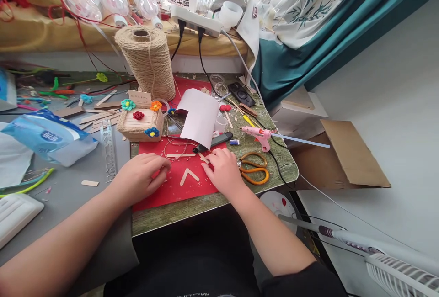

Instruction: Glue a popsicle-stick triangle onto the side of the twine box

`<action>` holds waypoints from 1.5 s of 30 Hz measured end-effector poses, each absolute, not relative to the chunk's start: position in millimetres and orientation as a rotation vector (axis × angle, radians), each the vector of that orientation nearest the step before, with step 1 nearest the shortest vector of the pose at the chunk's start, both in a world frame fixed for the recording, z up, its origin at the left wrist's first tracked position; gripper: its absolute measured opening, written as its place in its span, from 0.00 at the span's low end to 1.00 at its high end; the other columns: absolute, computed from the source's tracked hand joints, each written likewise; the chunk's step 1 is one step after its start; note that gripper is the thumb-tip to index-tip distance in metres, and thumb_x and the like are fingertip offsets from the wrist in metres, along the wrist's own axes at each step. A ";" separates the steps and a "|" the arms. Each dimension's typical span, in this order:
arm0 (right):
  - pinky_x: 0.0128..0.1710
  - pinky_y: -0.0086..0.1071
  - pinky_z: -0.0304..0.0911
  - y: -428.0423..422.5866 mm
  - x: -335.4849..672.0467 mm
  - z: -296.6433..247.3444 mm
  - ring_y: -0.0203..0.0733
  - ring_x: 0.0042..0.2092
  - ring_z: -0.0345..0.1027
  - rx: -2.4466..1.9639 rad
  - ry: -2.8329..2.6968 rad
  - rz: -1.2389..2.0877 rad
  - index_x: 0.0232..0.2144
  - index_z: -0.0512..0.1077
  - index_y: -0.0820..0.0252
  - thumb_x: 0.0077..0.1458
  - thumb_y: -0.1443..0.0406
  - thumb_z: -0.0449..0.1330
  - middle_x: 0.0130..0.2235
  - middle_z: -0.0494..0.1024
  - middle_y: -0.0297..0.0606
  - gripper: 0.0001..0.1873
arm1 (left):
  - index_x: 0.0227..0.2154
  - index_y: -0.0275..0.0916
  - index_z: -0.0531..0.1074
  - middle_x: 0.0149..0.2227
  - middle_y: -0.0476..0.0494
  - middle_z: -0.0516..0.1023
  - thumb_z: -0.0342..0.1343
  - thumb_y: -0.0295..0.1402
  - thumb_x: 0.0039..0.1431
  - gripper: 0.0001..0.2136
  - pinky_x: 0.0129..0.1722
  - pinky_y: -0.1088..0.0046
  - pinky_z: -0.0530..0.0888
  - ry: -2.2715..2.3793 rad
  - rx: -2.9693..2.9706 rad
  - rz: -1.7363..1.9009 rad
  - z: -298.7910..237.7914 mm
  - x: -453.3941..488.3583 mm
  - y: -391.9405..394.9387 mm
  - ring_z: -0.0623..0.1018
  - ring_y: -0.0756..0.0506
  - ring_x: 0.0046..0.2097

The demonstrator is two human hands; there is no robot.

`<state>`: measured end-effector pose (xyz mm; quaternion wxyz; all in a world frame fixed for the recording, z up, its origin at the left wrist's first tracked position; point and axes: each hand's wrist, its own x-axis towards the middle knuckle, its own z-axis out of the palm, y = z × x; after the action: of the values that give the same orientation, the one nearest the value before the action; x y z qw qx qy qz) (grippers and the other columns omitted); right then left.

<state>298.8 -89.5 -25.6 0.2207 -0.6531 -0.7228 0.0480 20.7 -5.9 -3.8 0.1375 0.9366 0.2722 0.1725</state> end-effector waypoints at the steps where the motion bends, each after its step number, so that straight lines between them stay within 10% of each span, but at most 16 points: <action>1: 0.47 0.46 0.62 -87.5 298.1 -26.8 0.51 0.44 0.68 -1.800 -1.982 0.136 0.37 0.79 0.56 0.64 0.62 0.65 0.39 0.78 0.42 0.04 | 0.40 0.40 0.73 0.36 0.43 0.82 0.51 0.31 0.67 0.06 0.40 0.64 0.73 0.787 2.707 0.499 -3.0 20.9 -6.4 0.79 0.42 0.37; 31: 0.49 0.48 0.65 -118.4 277.3 -20.1 0.52 0.45 0.70 -1.575 -2.063 0.339 0.42 0.77 0.54 0.62 0.63 0.65 0.41 0.78 0.42 0.06 | 0.51 0.39 0.76 0.46 0.38 0.81 0.54 0.35 0.71 0.12 0.49 0.60 0.77 0.725 2.655 0.456 -19.7 43.9 -14.6 0.79 0.40 0.47; 45: 0.49 0.48 0.68 -125.1 285.0 -30.5 0.50 0.45 0.70 -1.559 -1.966 0.460 0.44 0.78 0.53 0.63 0.65 0.64 0.41 0.78 0.42 0.07 | 0.34 0.40 0.78 0.34 0.43 0.77 0.55 0.34 0.68 0.08 0.37 0.66 0.73 0.569 2.619 0.350 -4.4 35.1 -11.8 0.75 0.45 0.36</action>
<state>285.0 -125.1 -30.5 0.2911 -0.5848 -0.7372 0.1726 35.1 -11.8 -4.4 0.2177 0.9457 0.2056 0.1264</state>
